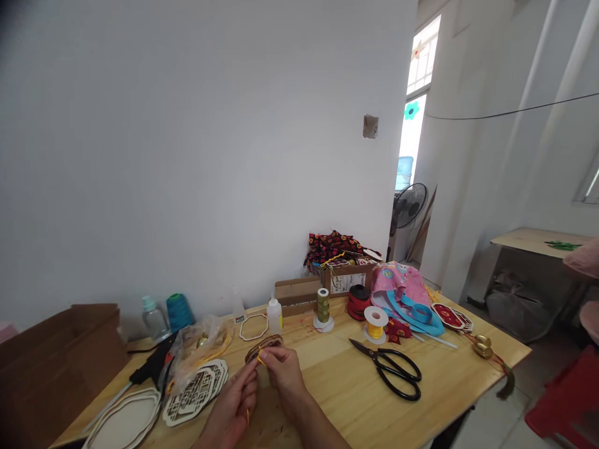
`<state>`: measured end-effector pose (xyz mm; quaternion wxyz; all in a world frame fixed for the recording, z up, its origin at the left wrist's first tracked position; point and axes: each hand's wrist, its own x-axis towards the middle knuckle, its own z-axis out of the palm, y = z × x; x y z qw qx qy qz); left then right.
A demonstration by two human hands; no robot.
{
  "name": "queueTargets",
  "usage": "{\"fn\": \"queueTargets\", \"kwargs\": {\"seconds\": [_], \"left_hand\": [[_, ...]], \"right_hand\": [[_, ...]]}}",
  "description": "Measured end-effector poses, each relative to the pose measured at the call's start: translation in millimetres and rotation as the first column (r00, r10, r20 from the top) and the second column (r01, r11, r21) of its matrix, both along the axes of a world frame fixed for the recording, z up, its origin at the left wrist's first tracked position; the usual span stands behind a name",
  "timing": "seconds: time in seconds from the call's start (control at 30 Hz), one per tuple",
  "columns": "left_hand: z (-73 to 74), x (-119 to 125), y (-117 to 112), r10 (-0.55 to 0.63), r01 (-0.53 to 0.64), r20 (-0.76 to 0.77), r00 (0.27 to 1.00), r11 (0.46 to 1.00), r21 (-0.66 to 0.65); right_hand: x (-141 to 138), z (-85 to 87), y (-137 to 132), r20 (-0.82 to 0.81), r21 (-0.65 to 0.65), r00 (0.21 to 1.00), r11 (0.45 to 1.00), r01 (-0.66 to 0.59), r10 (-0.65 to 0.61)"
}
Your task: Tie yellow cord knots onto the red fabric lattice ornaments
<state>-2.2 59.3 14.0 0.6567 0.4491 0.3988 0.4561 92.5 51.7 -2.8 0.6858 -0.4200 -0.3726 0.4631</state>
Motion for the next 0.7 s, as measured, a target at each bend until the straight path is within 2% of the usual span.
{"fn": "queueTargets", "kwargs": {"seconds": [0.13, 0.27, 0.43, 0.7], "left_hand": [[-2.8, 10, 3, -0.002, 0.003, 0.034, 0.999, 1.0, -0.018], [-4.9, 16, 6, 0.041, -0.042, 0.019, 0.999, 0.998, 0.051], [-3.8, 11, 7, 0.09, -0.086, -0.023, 0.996, 0.984, 0.159], [-7.7, 7, 6, 0.17, -0.144, -0.129, 0.977, 0.972, 0.187]], "right_hand": [[5, 2.3, -1, -0.052, -0.038, 0.999, 0.999, -0.003, 0.001], [14, 8.0, -3, -0.038, -0.04, 0.999, 0.999, 0.034, -0.036], [21, 17.2, -10, 0.036, 0.001, 0.996, 0.997, 0.077, -0.077], [20, 16.5, -8, 0.023, 0.047, 0.996, 0.995, 0.087, -0.088]]}}
